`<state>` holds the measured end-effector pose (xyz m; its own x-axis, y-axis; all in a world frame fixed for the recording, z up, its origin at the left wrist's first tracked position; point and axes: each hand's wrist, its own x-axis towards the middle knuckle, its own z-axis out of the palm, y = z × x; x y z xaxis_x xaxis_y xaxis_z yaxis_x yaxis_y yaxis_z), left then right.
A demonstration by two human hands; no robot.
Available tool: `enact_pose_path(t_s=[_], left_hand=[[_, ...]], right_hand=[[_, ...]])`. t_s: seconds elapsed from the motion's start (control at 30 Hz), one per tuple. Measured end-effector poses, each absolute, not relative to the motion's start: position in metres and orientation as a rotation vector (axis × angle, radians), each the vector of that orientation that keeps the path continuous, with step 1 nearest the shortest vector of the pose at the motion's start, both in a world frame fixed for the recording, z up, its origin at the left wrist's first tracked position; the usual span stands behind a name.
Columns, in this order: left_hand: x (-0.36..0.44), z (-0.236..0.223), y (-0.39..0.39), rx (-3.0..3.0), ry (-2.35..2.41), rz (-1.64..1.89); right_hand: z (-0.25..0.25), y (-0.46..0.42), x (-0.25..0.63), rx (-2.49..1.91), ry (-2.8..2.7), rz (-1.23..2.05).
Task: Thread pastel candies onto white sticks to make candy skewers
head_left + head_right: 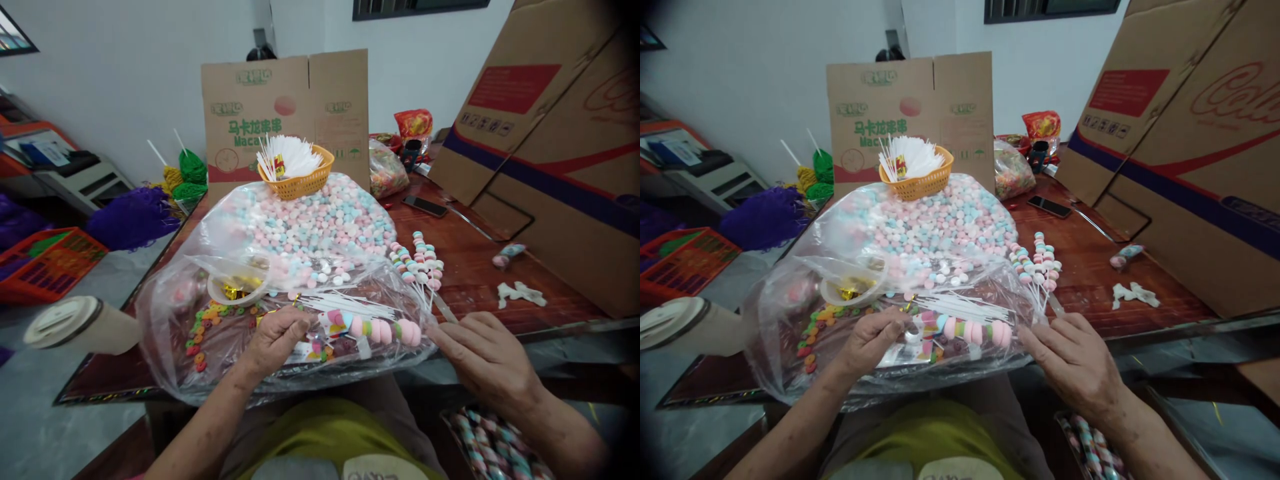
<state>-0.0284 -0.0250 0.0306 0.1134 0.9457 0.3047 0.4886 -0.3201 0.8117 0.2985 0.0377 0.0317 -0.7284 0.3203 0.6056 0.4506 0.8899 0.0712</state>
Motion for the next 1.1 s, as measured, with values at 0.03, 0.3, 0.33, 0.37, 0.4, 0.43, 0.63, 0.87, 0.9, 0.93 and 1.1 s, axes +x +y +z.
enact_pose_path(t_s=[0.03, 0.3, 0.33, 0.37, 0.4, 0.43, 0.63, 0.87, 0.9, 0.93, 1.1], left_hand=[[-0.027, 0.033, -0.024, 1.933, 1.388, 1.096], [-0.010, 0.036, -0.016, 2.400, 1.371, 0.814], [-0.009, 0.036, -0.016, 2.400, 1.387, 0.792], [-0.008, 0.036, -0.016, 2.399, 1.402, 0.748], [-0.007, 0.035, -0.016, 2.397, 1.417, 0.681], [-0.005, 0.036, -0.016, 2.386, 1.434, 0.605], [0.011, 0.035, -0.017, 1.998, 1.358, 0.388], [0.027, 0.027, -0.010, 1.808, 1.274, 0.425], [0.022, 0.028, -0.009, 1.806, 1.274, 0.418], [0.015, 0.030, -0.010, 1.822, 1.284, 0.396], [-0.016, 0.040, -0.021, 1.892, 1.415, 0.092]], right_hand=[[0.033, 0.038, 0.299, -0.538, -2.470, -0.281], [0.037, 0.043, 0.281, -0.577, -2.602, -0.103], [0.037, 0.043, 0.278, -0.591, -2.618, -0.083], [0.037, 0.043, 0.276, -0.602, -2.634, -0.067], [0.037, 0.043, 0.275, -0.609, -2.652, -0.057], [0.037, 0.044, 0.273, -0.607, -2.670, -0.052], [0.043, 0.043, 0.253, -0.453, -2.787, -0.044], [0.025, 0.040, 0.221, -0.391, -2.957, 0.204], [0.023, 0.041, 0.220, -0.404, -2.969, 0.232], [0.022, 0.042, 0.220, -0.439, -2.975, 0.251], [0.036, 0.047, 0.230, -0.590, -2.960, 0.411]])
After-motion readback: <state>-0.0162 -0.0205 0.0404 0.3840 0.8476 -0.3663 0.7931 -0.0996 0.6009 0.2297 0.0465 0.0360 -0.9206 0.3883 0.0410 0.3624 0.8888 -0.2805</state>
